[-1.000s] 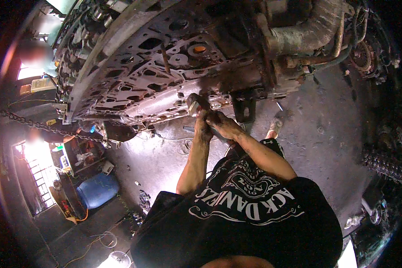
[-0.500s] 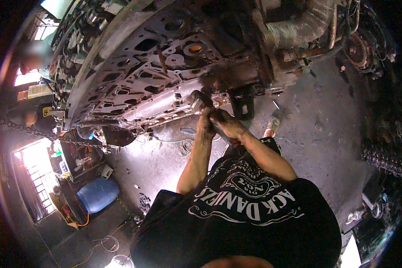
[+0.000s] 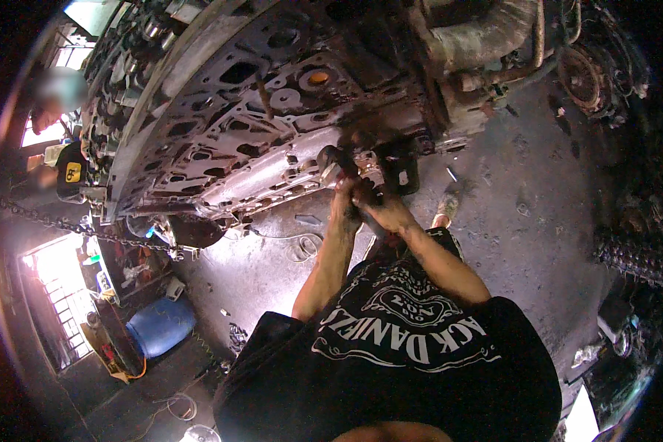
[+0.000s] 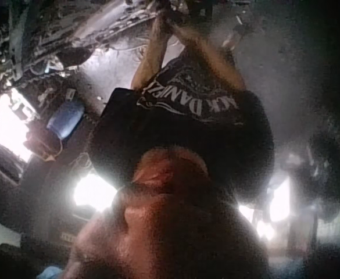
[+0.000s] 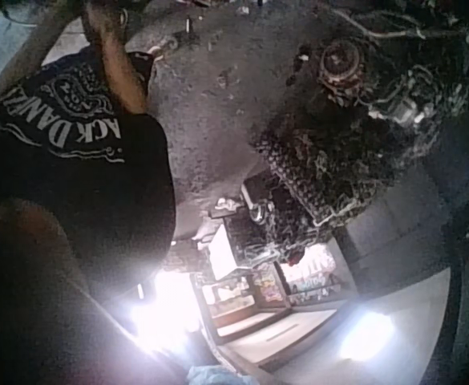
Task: The person uses an angle grinder to smooth the metal surface of a large engine block that is suspended by a chain.
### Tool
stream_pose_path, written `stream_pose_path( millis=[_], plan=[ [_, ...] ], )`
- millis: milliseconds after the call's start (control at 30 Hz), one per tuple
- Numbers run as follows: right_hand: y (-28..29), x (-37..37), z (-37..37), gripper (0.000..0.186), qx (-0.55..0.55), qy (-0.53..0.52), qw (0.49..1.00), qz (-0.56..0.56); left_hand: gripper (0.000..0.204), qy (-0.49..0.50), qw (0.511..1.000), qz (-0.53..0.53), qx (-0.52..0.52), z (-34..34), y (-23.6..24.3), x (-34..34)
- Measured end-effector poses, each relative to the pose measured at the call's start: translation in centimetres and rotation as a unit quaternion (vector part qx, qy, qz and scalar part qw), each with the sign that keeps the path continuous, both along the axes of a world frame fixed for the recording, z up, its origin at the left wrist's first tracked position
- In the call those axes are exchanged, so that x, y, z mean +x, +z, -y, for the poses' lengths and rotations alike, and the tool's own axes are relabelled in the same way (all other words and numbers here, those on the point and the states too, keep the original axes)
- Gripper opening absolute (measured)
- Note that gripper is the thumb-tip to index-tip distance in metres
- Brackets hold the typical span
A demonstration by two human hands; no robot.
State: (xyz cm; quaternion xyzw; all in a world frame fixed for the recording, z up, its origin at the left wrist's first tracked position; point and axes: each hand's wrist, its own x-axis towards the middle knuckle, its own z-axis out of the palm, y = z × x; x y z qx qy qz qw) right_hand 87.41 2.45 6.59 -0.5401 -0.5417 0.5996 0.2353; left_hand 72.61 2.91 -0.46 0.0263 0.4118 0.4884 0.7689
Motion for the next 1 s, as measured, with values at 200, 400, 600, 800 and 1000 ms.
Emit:
stream_pose_path(
  millis=[200,400,600,800,1000],
  plan=[
    [-1.8,1.4,2.1,0.09,-0.036,0.044,0.998,0.015,0.043,0.054,0.997,0.023,0.058,2.2,4.1,1.8],
    [-3.4,1.6,1.5,0.103,0.02,0.008,1.0,-0.014,0.044,0.018,0.994,0.016,0.105,1.2,6.9,3.5],
    [1.9,1.7,-0.4,0.065,0.011,0.097,0.995,-0.033,0.038,0.053,0.997,-0.032,0.045,-0.3,5.9,3.4],
    [0.6,1.6,-1.0,0.065,0.083,0.085,0.991,-0.069,0.032,0.001,0.996,-0.066,0.054,-1.1,4.9,2.7],
    [-1.1,1.5,0.4,0.059,0.013,0.063,0.997,-0.032,0.041,0.027,0.999,-0.021,0.034,-0.1,6.4,3.9]
  ],
)
